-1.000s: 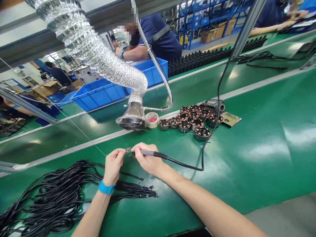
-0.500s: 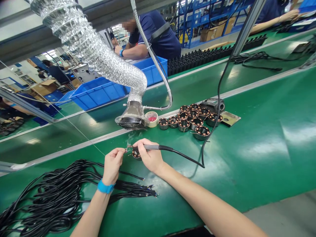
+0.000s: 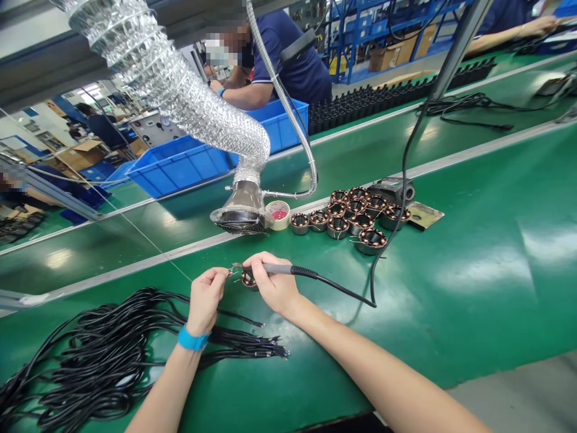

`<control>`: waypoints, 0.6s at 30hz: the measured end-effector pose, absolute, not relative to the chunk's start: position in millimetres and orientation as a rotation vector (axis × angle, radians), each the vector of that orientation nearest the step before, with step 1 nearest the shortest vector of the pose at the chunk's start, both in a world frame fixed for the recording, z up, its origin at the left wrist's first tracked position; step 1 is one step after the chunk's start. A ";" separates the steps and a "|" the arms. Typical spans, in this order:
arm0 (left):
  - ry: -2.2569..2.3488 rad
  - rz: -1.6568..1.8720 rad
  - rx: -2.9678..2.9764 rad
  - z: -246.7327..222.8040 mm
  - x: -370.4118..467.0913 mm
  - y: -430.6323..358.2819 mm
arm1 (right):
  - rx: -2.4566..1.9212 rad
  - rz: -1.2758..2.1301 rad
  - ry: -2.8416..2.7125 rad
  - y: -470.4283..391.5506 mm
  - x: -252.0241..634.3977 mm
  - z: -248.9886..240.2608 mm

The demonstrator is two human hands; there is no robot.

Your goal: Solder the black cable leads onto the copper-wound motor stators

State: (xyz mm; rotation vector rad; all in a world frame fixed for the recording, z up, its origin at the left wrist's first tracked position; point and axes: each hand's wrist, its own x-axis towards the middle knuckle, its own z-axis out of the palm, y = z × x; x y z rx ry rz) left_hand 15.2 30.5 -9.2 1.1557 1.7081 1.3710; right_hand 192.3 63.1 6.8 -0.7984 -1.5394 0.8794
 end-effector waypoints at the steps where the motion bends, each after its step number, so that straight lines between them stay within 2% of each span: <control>1: 1.708 1.374 1.152 -9.1 15.4 30.7 | -0.798 0.876 -1.551 62.7 192.1 7.7; 8: 1.687 1.370 1.173 -7.0 14.6 29.7 | -0.679 0.782 -1.759 69.2 179.9 10.2; 18: 1.592 1.270 1.390 10.2 18.0 19.5 | -0.573 0.733 -1.923 77.5 160.3 -19.2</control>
